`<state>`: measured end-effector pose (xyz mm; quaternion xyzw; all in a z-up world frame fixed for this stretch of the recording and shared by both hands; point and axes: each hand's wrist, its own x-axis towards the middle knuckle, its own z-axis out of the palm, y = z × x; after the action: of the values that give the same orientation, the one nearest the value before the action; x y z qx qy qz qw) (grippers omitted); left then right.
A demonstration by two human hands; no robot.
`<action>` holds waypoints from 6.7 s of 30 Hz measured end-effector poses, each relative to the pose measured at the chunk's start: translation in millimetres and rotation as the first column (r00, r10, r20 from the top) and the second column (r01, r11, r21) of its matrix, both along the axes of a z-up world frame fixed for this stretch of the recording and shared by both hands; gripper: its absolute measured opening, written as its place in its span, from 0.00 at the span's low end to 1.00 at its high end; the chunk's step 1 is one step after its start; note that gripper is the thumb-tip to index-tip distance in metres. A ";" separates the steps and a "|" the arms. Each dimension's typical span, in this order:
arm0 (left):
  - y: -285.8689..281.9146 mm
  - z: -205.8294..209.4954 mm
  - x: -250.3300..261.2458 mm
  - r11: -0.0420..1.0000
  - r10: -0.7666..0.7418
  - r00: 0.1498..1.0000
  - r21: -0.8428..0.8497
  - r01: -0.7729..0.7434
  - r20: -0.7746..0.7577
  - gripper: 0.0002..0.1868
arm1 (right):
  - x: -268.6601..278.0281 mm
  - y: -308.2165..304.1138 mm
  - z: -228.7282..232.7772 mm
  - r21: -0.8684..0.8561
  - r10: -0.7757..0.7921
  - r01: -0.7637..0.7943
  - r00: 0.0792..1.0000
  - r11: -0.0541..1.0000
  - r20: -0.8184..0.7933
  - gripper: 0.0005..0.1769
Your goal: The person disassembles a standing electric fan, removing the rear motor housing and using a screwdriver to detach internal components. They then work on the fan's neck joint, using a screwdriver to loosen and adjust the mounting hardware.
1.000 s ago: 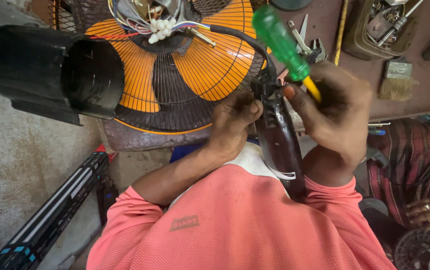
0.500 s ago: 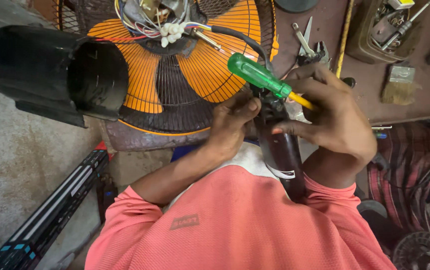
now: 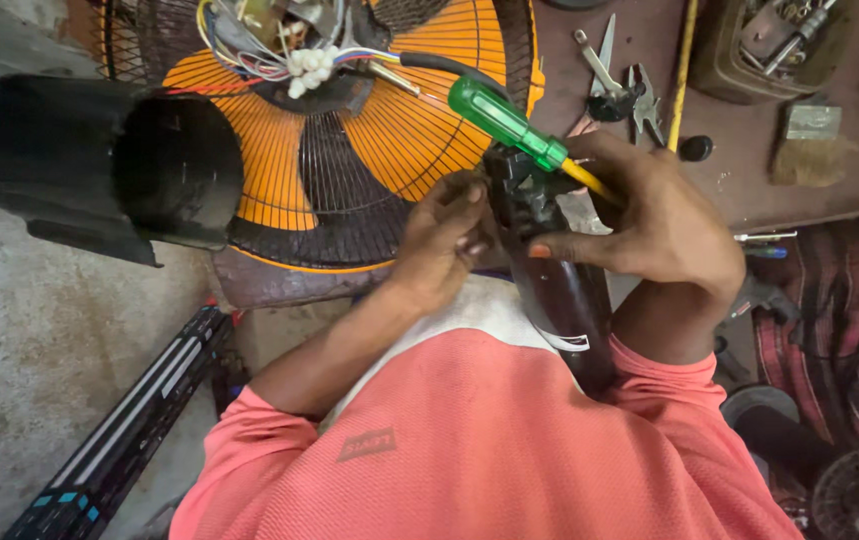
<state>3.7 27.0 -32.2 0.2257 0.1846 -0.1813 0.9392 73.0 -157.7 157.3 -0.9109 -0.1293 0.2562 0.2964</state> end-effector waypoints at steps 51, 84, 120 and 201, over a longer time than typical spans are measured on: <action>16.0 34.2 -9.9 0.890 0.137 0.913 0.357 -0.284 0.385 0.17 | 18.5 16.3 -5.0 0.199 0.191 -0.223 0.967 0.954 0.168 0.42; 28.6 37.2 12.4 0.937 0.220 0.813 0.115 -0.329 0.539 0.24 | 7.7 23.2 -4.4 0.209 0.152 -0.176 0.980 0.962 0.127 0.43; 33.3 42.5 16.5 0.771 0.091 0.901 0.543 -0.333 0.424 0.28 | -23.5 26.6 -58.3 0.366 -0.068 0.018 0.990 0.930 0.125 0.55; -37.4 56.3 44.6 0.819 -0.291 0.785 0.566 -0.091 0.547 0.44 | -48.4 -59.3 6.3 0.501 -0.413 0.004 0.569 0.866 0.711 0.08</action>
<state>48.3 -10.4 24.1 0.5489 -0.0969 -0.0877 0.8256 24.6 -217.1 163.6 -0.8422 -0.1910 -0.2544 0.4352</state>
